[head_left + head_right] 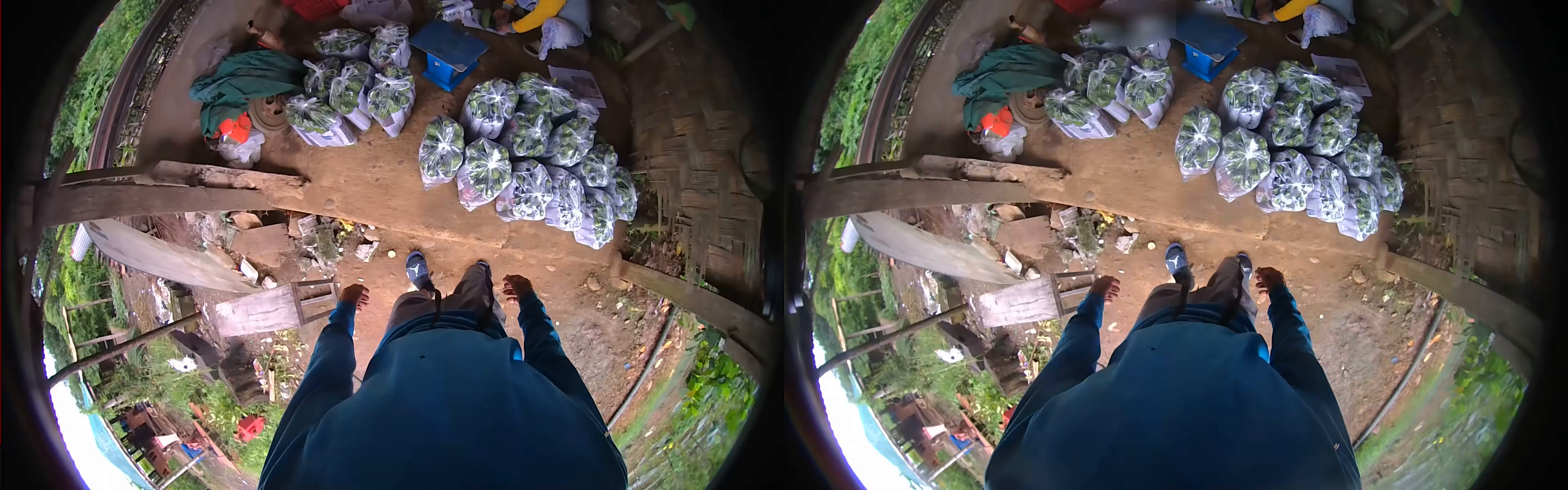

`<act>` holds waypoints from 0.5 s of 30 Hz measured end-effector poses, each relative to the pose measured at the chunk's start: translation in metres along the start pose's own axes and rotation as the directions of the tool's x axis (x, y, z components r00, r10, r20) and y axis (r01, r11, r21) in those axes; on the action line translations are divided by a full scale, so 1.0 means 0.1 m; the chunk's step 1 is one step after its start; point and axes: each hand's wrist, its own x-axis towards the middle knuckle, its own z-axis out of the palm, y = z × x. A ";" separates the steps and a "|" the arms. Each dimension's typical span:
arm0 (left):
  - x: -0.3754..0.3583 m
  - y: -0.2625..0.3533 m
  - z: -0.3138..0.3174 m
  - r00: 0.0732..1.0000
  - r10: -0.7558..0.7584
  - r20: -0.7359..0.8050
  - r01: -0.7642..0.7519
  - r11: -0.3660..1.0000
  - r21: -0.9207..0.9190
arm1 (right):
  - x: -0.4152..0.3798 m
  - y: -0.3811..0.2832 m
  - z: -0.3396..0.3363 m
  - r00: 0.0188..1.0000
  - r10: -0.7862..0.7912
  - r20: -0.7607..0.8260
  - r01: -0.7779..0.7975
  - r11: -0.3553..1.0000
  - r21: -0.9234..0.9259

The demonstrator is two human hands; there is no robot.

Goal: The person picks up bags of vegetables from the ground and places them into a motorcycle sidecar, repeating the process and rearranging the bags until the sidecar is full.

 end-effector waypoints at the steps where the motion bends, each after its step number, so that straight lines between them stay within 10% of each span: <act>1: 0.15 0.07 -0.20 0.995 -0.002 0.096 0.011 0.995 -0.097 | 0.06 0.13 0.08 1.000 -0.001 0.009 0.000 0.998 0.066; 3: 0.17 0.39 -0.37 0.964 0.030 0.263 0.040 0.966 -0.255 | 0.03 0.27 0.18 0.997 0.070 0.027 -0.073 0.990 0.119; 11: -0.18 0.96 -0.17 0.979 0.196 0.064 -0.182 0.967 -0.180 | 0.09 0.83 0.02 0.952 0.303 -0.048 -0.293 0.945 0.143; 15: -0.06 0.87 -0.14 0.974 0.225 0.007 -0.222 0.953 0.205 | 0.49 0.86 -0.29 0.954 0.215 0.210 -0.266 0.930 0.255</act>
